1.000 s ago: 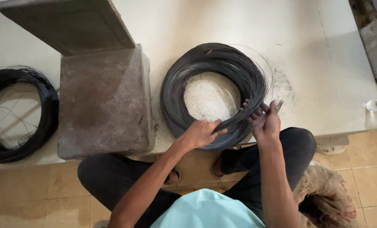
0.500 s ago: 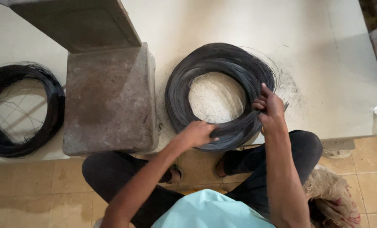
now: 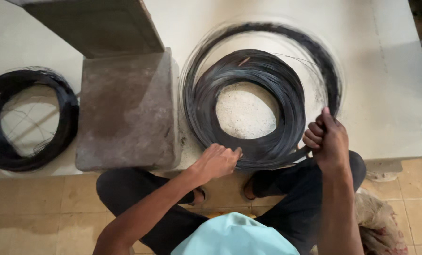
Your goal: The person sits on the floor and coils a long length of black wire into a circular bundle on a white tiled surface. They use both hands to arrange the wire and occasionally use orange-handled shears to cut the wire.
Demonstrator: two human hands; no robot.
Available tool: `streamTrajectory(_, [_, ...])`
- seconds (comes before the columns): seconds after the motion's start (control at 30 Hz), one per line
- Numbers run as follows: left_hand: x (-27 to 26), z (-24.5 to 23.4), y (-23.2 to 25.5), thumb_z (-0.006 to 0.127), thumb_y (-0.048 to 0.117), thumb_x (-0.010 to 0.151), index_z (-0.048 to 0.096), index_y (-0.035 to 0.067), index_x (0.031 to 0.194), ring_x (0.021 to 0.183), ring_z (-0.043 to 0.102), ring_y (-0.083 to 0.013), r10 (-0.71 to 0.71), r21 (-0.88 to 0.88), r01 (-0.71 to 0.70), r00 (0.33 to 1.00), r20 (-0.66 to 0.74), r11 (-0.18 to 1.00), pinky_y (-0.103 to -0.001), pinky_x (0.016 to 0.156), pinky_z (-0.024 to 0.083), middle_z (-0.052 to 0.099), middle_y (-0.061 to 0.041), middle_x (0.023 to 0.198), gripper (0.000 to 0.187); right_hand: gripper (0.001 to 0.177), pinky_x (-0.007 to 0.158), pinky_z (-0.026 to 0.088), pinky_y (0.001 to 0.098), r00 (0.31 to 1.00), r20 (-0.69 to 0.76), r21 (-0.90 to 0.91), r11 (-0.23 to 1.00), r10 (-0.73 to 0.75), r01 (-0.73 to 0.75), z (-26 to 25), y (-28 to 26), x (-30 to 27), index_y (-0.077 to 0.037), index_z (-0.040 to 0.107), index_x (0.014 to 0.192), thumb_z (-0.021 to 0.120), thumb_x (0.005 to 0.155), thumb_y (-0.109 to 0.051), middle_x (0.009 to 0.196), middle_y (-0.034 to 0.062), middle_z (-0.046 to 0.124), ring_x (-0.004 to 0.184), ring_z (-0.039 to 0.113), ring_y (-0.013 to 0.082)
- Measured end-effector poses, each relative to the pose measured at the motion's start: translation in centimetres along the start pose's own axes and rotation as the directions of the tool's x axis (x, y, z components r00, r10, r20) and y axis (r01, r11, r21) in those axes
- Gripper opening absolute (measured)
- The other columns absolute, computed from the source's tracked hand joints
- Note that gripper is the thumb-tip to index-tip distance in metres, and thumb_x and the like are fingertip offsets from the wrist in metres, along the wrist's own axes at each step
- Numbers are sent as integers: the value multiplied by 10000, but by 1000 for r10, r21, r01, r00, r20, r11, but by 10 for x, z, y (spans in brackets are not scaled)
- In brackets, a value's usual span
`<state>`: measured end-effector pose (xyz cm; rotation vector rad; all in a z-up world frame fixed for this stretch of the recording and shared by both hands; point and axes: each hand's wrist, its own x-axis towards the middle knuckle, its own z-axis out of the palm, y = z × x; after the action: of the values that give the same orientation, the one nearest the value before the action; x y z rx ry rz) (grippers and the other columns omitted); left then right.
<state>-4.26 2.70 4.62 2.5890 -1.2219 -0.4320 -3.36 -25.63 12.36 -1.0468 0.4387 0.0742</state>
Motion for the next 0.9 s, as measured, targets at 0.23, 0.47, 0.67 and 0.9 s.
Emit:
streamTrajectory(0.23, [-37, -30, -11, 577, 131, 813, 693, 57, 1170, 535, 702, -231, 61, 306, 2, 979, -196, 952, -362, 500, 528, 687, -68, 581, 382, 493, 363, 172, 167, 999, 50, 16, 1000, -23, 22, 25, 17, -10, -207, 274, 677, 479, 1054, -450, 595, -97, 97, 432, 108, 28])
streamTrajectory(0.47, [-114, -12, -83, 612, 161, 893, 732, 146, 919, 392, 567, -150, 46, 538, 164, 934, -355, 827, -323, 433, 454, 576, 5, 460, 124, 487, 393, 208, 196, 992, 115, 110, 992, 42, -54, 103, 86, -13, -190, 285, 642, 531, 1034, -344, 575, -90, 134, 415, 182, 53])
streamTrajectory(0.67, [-185, 18, -169, 608, 88, 881, 697, 104, 940, 464, 603, -196, 70, 626, 198, 924, -377, 754, -374, 618, 521, 575, -35, 489, 108, 391, 527, 409, 285, 991, 105, 104, 990, 83, -94, 162, 171, -5, -152, 338, 733, 510, 1056, -291, 582, -66, 220, 442, 276, 86])
streamTrajectory(0.9, [-237, 34, -214, 611, 70, 874, 687, 48, 868, 472, 644, -262, 48, 539, 228, 892, -450, 811, -428, 711, 550, 606, -95, 478, 79, 339, 578, 392, 274, 991, 69, 225, 966, 117, -130, 206, 246, -5, -90, 415, 812, 575, 1023, -303, 648, -50, 296, 512, 357, 101])
